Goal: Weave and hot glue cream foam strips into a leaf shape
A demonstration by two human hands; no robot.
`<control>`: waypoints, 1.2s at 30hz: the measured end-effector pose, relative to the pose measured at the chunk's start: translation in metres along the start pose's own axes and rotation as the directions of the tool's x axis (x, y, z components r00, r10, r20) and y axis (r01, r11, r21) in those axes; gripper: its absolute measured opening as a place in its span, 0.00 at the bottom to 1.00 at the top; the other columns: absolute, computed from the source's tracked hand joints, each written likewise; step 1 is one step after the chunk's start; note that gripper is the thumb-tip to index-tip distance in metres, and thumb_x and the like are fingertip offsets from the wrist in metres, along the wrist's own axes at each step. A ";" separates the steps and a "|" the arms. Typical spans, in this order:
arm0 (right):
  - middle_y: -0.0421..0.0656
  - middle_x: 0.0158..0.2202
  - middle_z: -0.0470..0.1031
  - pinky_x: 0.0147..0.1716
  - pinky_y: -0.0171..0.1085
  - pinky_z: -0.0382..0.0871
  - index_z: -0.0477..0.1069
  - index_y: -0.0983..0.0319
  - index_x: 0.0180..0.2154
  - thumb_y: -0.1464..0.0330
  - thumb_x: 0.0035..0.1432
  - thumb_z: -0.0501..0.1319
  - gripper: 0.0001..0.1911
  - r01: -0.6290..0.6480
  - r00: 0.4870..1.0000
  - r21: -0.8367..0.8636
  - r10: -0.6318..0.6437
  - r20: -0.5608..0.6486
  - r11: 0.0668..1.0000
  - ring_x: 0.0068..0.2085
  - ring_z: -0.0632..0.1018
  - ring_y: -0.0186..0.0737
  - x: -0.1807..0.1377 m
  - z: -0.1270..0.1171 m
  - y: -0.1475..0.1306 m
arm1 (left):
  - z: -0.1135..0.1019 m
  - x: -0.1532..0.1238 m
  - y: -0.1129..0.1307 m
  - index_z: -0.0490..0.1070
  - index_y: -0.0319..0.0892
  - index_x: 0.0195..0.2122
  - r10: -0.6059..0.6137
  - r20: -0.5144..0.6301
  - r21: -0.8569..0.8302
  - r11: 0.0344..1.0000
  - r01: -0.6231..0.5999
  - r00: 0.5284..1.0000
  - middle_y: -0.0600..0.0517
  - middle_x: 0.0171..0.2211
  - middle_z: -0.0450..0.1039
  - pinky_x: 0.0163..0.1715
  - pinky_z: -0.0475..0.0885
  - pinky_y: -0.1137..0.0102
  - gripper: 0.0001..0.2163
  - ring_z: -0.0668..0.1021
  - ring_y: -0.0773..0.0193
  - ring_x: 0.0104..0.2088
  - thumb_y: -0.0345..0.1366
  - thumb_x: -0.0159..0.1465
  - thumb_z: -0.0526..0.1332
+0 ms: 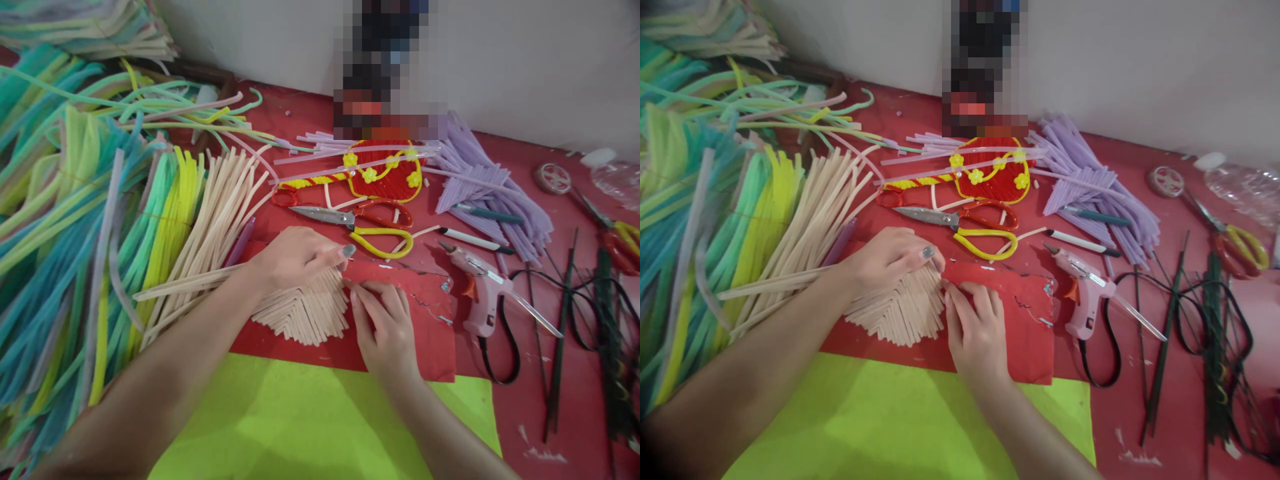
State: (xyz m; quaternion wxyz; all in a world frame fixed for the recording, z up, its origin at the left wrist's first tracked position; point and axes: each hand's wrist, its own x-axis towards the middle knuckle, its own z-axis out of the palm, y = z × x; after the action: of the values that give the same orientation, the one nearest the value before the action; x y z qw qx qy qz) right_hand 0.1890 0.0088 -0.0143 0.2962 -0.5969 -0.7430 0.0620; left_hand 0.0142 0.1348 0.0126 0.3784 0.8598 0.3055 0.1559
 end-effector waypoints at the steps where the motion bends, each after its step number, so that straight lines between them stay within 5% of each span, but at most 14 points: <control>1: 0.47 0.38 0.71 0.38 0.42 0.68 0.71 0.61 0.47 0.75 0.62 0.55 0.13 0.003 1.000 -0.002 -0.003 -0.002 1.000 0.38 0.71 0.41 0.001 0.000 0.000 | 0.000 0.000 0.000 0.77 0.43 0.33 -0.001 0.002 0.004 1.000 0.001 1.000 0.52 0.32 0.80 0.37 0.65 0.71 0.28 0.78 0.66 0.35 0.48 0.69 0.38; 36: 0.45 0.35 0.71 0.37 0.41 0.66 0.71 0.60 0.45 0.71 0.64 0.54 0.10 -0.021 0.996 0.058 0.015 0.090 0.998 0.36 0.70 0.41 0.011 -0.005 0.003 | 0.001 0.003 0.002 0.73 0.41 0.30 -0.014 0.004 0.055 0.998 0.013 1.000 0.53 0.25 0.73 0.31 0.63 0.72 0.23 0.72 0.69 0.26 0.45 0.69 0.42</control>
State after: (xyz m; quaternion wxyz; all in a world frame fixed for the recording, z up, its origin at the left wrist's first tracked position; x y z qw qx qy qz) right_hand 0.1933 0.0189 -0.0075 0.2796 -0.5912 -0.7479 0.1134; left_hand 0.0180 0.1352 0.0132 0.3564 0.8681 0.3146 0.1431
